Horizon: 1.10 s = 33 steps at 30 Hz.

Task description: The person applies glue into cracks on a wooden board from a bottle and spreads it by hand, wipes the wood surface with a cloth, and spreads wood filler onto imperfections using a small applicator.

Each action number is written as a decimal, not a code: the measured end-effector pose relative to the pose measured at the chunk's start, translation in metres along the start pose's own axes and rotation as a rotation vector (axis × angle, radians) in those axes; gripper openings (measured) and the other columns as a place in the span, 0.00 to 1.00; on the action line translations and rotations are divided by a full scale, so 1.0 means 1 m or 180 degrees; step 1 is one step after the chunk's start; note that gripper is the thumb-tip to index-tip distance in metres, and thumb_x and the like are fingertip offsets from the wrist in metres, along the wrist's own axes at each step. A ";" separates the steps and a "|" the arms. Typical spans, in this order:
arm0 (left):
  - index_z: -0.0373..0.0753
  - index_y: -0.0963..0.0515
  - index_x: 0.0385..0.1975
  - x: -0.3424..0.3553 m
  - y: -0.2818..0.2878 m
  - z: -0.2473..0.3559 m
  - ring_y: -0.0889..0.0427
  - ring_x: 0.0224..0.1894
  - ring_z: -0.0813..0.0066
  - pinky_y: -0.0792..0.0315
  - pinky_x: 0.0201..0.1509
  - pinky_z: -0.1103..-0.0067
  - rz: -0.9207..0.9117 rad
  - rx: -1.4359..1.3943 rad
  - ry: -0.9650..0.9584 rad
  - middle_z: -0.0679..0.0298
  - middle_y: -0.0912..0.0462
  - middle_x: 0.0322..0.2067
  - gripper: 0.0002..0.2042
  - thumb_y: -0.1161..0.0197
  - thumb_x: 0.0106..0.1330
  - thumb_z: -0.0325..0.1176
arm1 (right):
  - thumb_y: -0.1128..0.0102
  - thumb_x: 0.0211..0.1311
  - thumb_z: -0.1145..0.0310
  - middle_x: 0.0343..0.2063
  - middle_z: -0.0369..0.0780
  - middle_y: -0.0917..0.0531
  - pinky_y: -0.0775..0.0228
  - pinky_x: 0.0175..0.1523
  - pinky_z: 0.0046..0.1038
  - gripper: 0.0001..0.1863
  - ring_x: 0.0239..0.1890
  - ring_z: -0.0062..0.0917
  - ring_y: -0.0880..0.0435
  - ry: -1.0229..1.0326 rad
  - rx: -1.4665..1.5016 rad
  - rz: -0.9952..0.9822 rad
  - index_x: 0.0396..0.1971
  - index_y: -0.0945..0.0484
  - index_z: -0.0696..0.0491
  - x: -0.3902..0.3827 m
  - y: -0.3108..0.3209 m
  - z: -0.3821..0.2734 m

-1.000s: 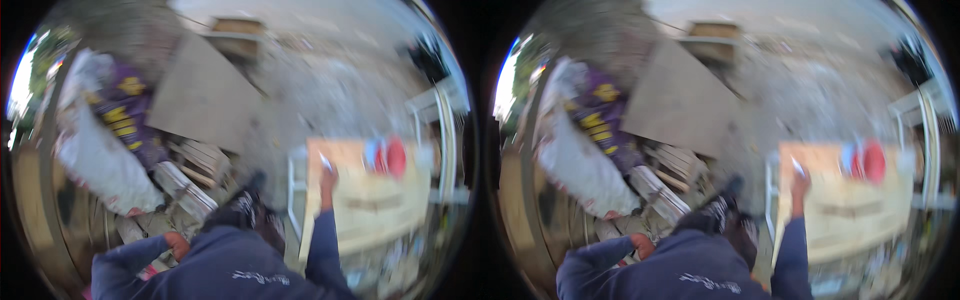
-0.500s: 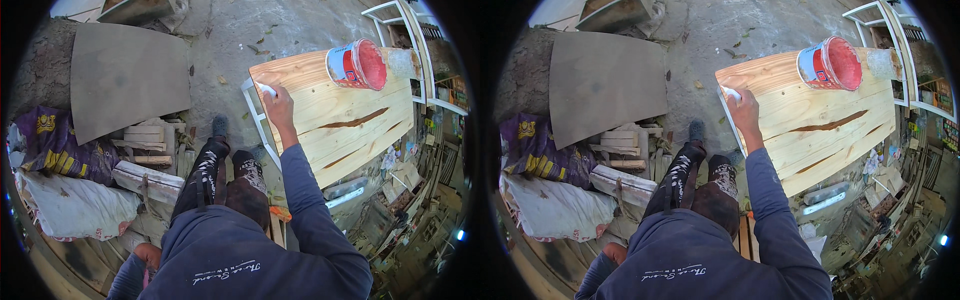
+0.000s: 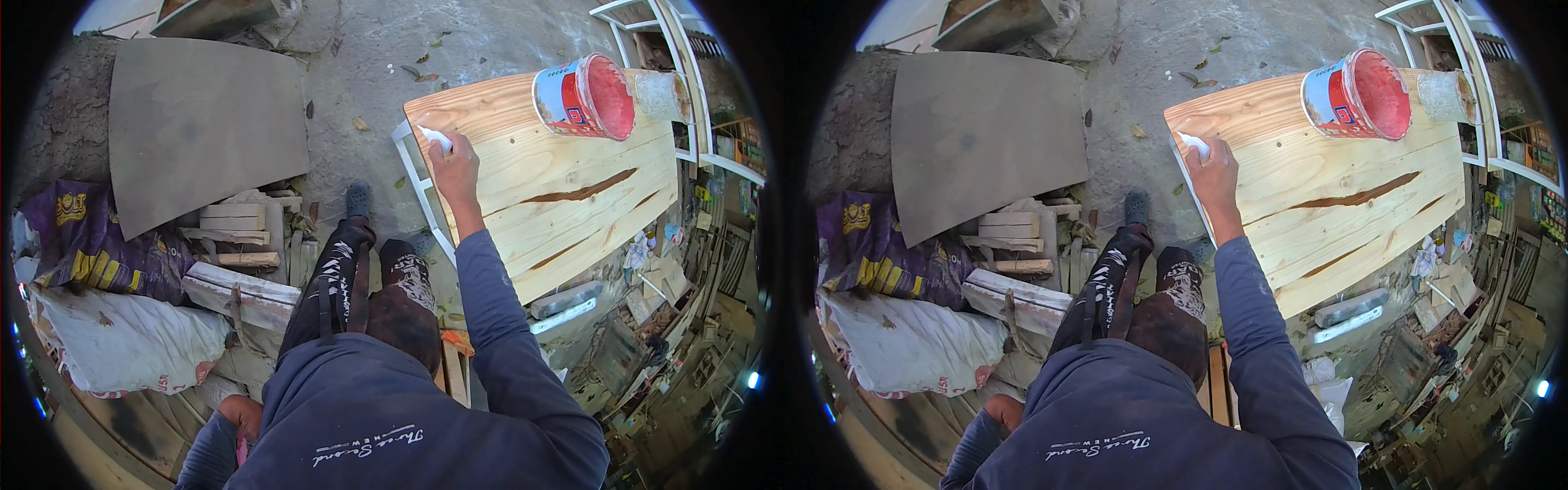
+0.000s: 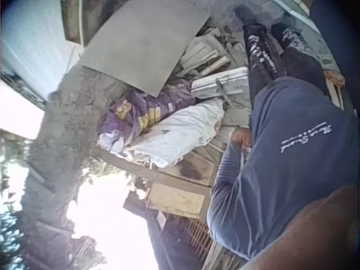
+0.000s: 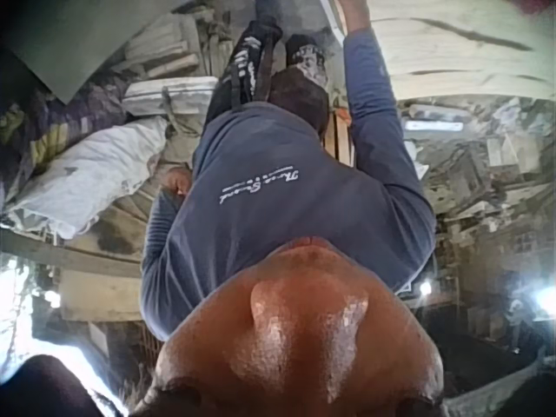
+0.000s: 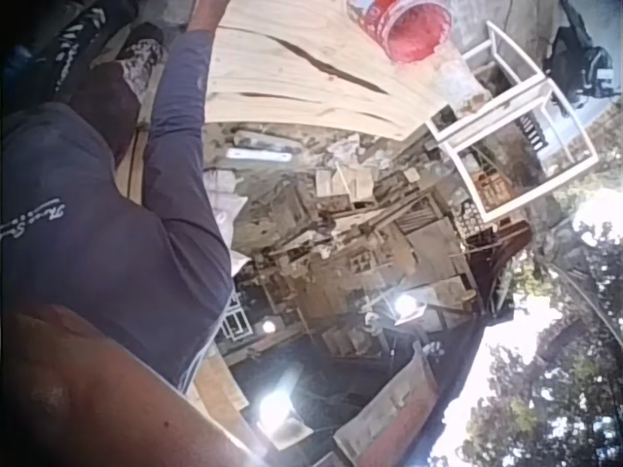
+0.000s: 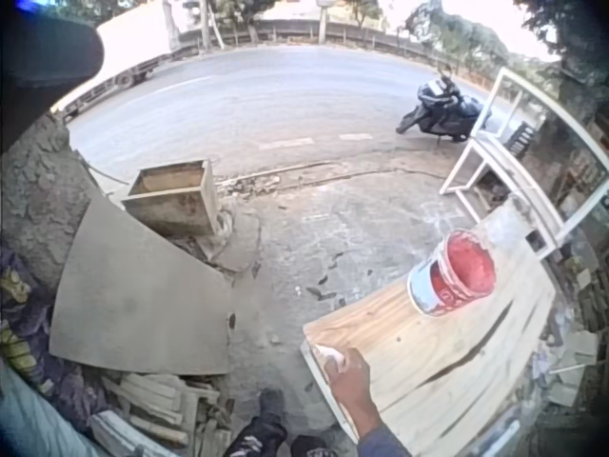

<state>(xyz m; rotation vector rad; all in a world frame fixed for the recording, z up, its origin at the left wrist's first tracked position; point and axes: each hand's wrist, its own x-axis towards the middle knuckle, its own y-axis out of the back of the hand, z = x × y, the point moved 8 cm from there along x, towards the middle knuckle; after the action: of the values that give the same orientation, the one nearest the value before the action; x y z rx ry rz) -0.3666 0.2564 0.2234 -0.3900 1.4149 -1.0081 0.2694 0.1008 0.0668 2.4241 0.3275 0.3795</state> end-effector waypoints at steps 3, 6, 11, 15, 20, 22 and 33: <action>0.36 0.17 0.49 0.000 0.001 0.000 0.14 0.43 0.56 0.18 0.48 0.64 -0.0010 0.0015 0.0017 0.53 0.11 0.42 0.13 0.35 0.68 0.33 | 0.33 0.62 0.68 0.35 0.50 0.15 0.23 0.45 0.44 0.11 0.39 0.47 0.15 -0.0064 -0.0046 0.0090 0.39 0.18 0.59 0.000 0.001 0.003; 0.36 0.16 0.48 -0.001 0.003 0.001 0.14 0.43 0.56 0.19 0.47 0.64 -0.0014 0.0013 0.0022 0.53 0.11 0.42 0.13 0.36 0.68 0.34 | 0.33 0.63 0.68 0.36 0.49 0.14 0.22 0.45 0.42 0.11 0.38 0.44 0.14 -0.0050 -0.0105 0.0123 0.39 0.17 0.59 -0.001 -0.001 0.007; 0.37 0.16 0.47 -0.003 0.005 0.002 0.14 0.42 0.55 0.19 0.47 0.63 -0.0043 0.0013 0.0040 0.53 0.12 0.42 0.12 0.37 0.68 0.34 | 0.33 0.62 0.68 0.36 0.49 0.14 0.23 0.45 0.42 0.12 0.38 0.44 0.14 -0.0223 -0.0164 0.0328 0.40 0.17 0.59 0.001 0.006 0.016; 0.37 0.16 0.47 -0.005 0.007 0.002 0.14 0.42 0.54 0.19 0.47 0.63 -0.0032 0.0021 0.0053 0.53 0.12 0.42 0.12 0.38 0.68 0.34 | 0.34 0.62 0.67 0.35 0.50 0.15 0.23 0.44 0.43 0.12 0.38 0.45 0.15 -0.0192 -0.0055 0.0231 0.40 0.17 0.60 0.002 0.006 0.014; 0.38 0.16 0.46 -0.008 0.009 0.004 0.14 0.41 0.52 0.20 0.46 0.62 -0.0048 0.0032 0.0069 0.52 0.12 0.41 0.12 0.38 0.69 0.34 | 0.34 0.63 0.68 0.35 0.49 0.15 0.24 0.44 0.44 0.11 0.38 0.46 0.16 -0.0196 -0.0104 0.0273 0.39 0.18 0.59 0.009 0.007 0.017; 0.39 0.16 0.46 -0.011 0.008 0.005 0.14 0.41 0.52 0.20 0.46 0.62 -0.0057 0.0023 0.0081 0.52 0.12 0.41 0.12 0.39 0.69 0.35 | 0.34 0.63 0.68 0.35 0.49 0.15 0.24 0.43 0.44 0.11 0.38 0.45 0.15 -0.0426 0.0001 0.0346 0.40 0.18 0.59 0.015 0.010 0.024; 0.40 0.15 0.44 -0.015 0.013 0.009 0.15 0.40 0.49 0.21 0.45 0.61 -0.0010 0.0024 0.0058 0.52 0.12 0.40 0.11 0.41 0.69 0.35 | 0.34 0.63 0.68 0.35 0.50 0.16 0.24 0.43 0.46 0.11 0.38 0.47 0.16 -0.0097 -0.0124 0.0281 0.39 0.18 0.60 0.025 0.007 0.022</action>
<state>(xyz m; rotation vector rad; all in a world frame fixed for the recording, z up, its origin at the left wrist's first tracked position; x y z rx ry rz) -0.3514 0.2722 0.2251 -0.3783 1.4269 -1.0216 0.3016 0.0911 0.0600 2.4091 0.1983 0.3837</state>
